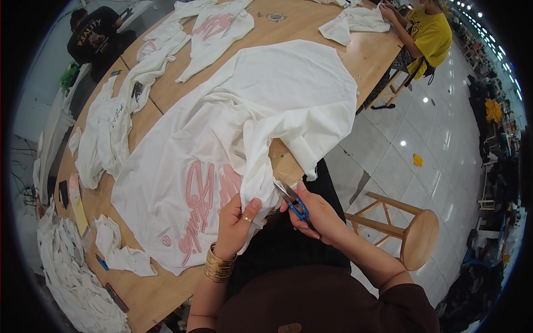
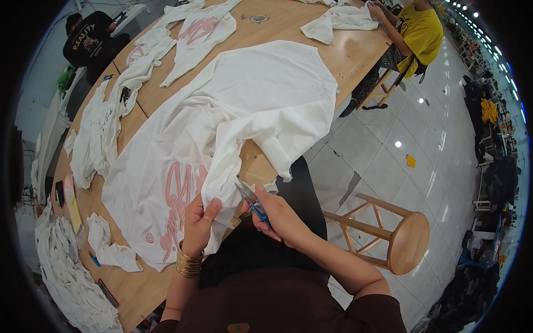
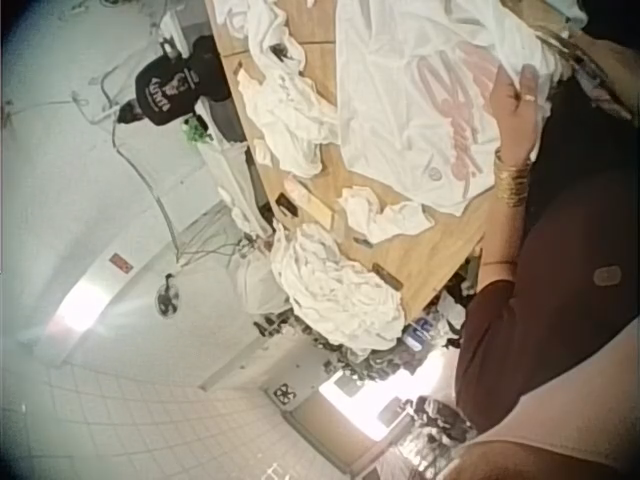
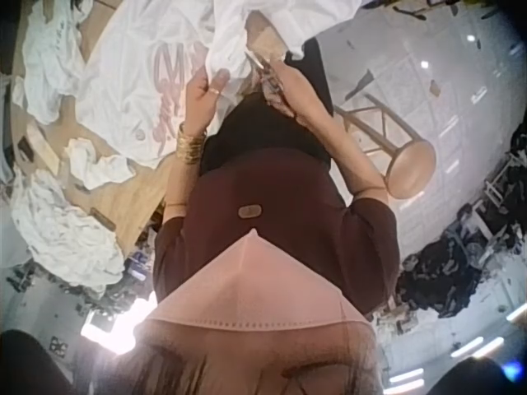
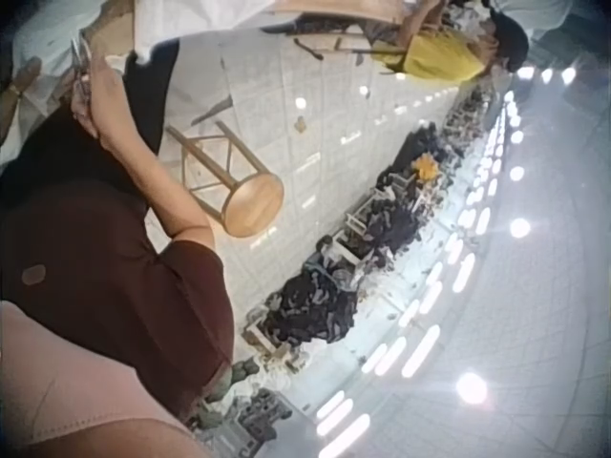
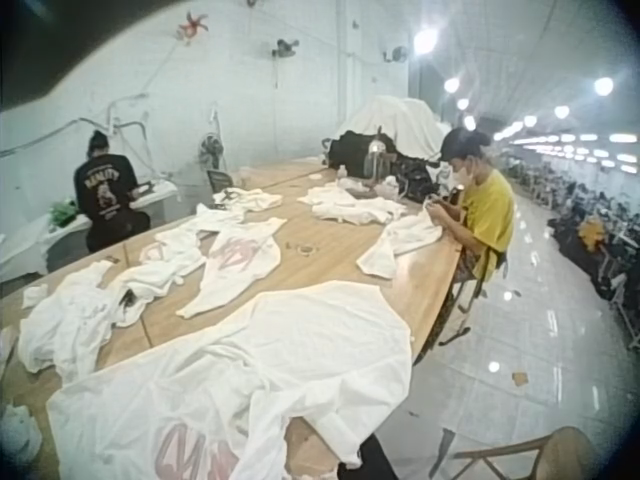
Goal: Trimming loose threads and excess fabric from white t-shirts using thread snips.
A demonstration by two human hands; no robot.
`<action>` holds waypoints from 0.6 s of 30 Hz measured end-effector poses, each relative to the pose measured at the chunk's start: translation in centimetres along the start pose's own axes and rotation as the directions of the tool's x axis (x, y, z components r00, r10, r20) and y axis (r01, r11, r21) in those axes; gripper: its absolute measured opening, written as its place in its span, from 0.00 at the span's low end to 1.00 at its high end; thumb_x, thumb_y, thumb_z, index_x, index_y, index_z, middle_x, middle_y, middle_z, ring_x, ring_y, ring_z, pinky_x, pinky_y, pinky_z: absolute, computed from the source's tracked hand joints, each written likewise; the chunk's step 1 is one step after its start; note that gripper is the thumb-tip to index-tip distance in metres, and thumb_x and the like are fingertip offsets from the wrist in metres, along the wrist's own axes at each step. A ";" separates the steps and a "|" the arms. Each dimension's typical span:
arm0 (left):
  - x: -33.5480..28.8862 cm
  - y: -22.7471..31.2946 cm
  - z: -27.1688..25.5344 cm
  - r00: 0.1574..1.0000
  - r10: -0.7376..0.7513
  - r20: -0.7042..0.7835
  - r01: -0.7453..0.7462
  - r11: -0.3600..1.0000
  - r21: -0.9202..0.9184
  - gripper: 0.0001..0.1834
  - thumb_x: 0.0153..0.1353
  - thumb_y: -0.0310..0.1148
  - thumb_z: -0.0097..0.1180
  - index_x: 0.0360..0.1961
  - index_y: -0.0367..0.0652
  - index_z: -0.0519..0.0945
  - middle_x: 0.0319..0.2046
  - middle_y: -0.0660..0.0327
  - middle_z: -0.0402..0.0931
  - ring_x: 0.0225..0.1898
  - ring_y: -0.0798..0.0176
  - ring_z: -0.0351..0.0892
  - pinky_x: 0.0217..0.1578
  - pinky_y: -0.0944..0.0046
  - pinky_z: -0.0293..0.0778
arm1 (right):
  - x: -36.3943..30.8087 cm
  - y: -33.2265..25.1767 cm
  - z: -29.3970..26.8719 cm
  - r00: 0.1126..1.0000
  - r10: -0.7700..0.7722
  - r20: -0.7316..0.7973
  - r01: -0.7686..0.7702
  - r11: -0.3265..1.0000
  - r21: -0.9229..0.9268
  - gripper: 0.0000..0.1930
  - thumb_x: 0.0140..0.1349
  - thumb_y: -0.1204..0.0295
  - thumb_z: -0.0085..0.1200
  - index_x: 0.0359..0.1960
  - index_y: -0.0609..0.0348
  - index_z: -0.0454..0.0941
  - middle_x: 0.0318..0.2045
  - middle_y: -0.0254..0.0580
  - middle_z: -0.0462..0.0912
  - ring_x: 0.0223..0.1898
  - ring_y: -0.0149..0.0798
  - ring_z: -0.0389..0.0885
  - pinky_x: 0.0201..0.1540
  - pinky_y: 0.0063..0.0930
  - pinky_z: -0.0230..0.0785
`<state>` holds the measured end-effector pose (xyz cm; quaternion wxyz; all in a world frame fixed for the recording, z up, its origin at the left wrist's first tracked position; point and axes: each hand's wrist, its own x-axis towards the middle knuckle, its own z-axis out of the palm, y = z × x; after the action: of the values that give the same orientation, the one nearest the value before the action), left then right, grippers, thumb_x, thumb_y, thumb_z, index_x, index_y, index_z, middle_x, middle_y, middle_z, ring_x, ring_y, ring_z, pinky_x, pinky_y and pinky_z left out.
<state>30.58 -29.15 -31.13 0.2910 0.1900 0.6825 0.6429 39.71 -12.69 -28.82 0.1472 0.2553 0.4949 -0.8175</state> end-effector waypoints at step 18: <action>-0.1 -0.5 0.5 0.992 -0.123 -0.014 0.104 0.886 -0.453 0.23 0.63 0.30 0.44 0.58 0.32 0.61 0.55 0.56 0.65 0.56 0.64 0.64 0.55 0.65 0.60 | -0.4 0.5 0.8 0.993 -0.106 -0.056 0.103 0.993 -0.060 0.21 0.68 0.55 0.29 0.28 0.57 0.67 0.09 0.27 0.57 0.07 0.21 0.49 0.08 0.14 0.42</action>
<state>30.97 -28.88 -31.60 0.3497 0.0636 0.5308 0.7694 40.09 -13.68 -28.68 0.0966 0.2487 0.5349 -0.8016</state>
